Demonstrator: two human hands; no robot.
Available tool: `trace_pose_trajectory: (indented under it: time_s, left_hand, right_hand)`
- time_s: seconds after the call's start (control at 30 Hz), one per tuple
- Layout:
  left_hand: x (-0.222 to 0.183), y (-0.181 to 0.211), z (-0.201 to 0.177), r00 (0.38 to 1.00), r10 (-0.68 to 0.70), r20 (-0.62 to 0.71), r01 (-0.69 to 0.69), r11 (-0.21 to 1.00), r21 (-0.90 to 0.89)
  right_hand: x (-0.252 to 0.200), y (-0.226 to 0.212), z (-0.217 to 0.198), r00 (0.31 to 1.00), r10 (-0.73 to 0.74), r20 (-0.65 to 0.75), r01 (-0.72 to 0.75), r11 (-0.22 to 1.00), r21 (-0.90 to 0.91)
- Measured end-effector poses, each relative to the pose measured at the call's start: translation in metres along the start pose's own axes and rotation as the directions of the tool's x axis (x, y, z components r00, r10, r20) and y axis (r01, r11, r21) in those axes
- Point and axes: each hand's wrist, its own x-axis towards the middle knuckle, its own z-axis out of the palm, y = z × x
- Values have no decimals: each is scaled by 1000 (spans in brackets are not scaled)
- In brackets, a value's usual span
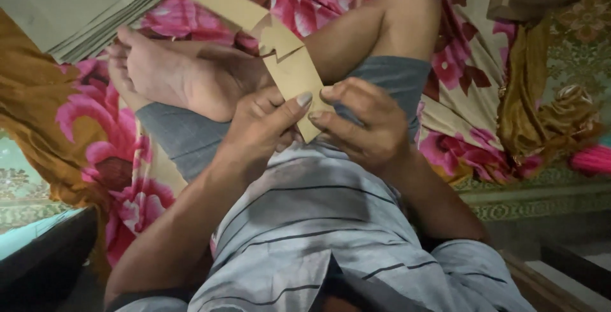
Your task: Assembling small cardboard boxes by hand from pre-cut sheets.
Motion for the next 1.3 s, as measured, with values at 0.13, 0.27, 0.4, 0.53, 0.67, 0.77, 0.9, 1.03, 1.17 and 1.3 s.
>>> trace_pose_trajectory:
  time_s: [0.13,0.27,0.4,0.53,0.67,0.77,0.9,1.03,1.17,1.3]
  left_hand:
    - [1,13,0,999,-35,1,35,998,53]
    - [3,24,4,996,-71,-45,74,996,46]
    - [9,24,-3,995,-60,-75,68,992,107]
    - [10,30,-8,996,-73,-45,78,990,119]
    - [11,29,-6,997,-46,-69,52,995,81]
    - [9,33,-2,996,-17,-89,23,998,60]
    - [11,24,-6,993,17,-113,-11,999,52]
    - [15,15,-14,991,35,-128,-22,994,104]
    - [12,26,-5,985,34,-168,-8,988,153]
    - [20,25,-21,906,46,-422,39,981,190]
  right_hand:
    - [2,-2,0,999,-29,-26,29,1000,-8]
    - [9,3,4,991,-129,-41,125,988,-96]
    - [21,3,9,966,-245,-84,231,962,-147]
    - [32,1,10,949,-305,-80,285,939,-194]
    - [37,1,14,938,-331,-102,300,924,-239]
    - [35,3,16,944,-306,-121,270,931,-248]
    - [40,2,19,946,-286,-154,245,939,-240]
    - [36,1,24,949,-291,-121,258,939,-228]
    - [35,3,26,945,-290,-150,238,927,-291]
    - [33,31,21,936,-285,-208,195,909,-369]
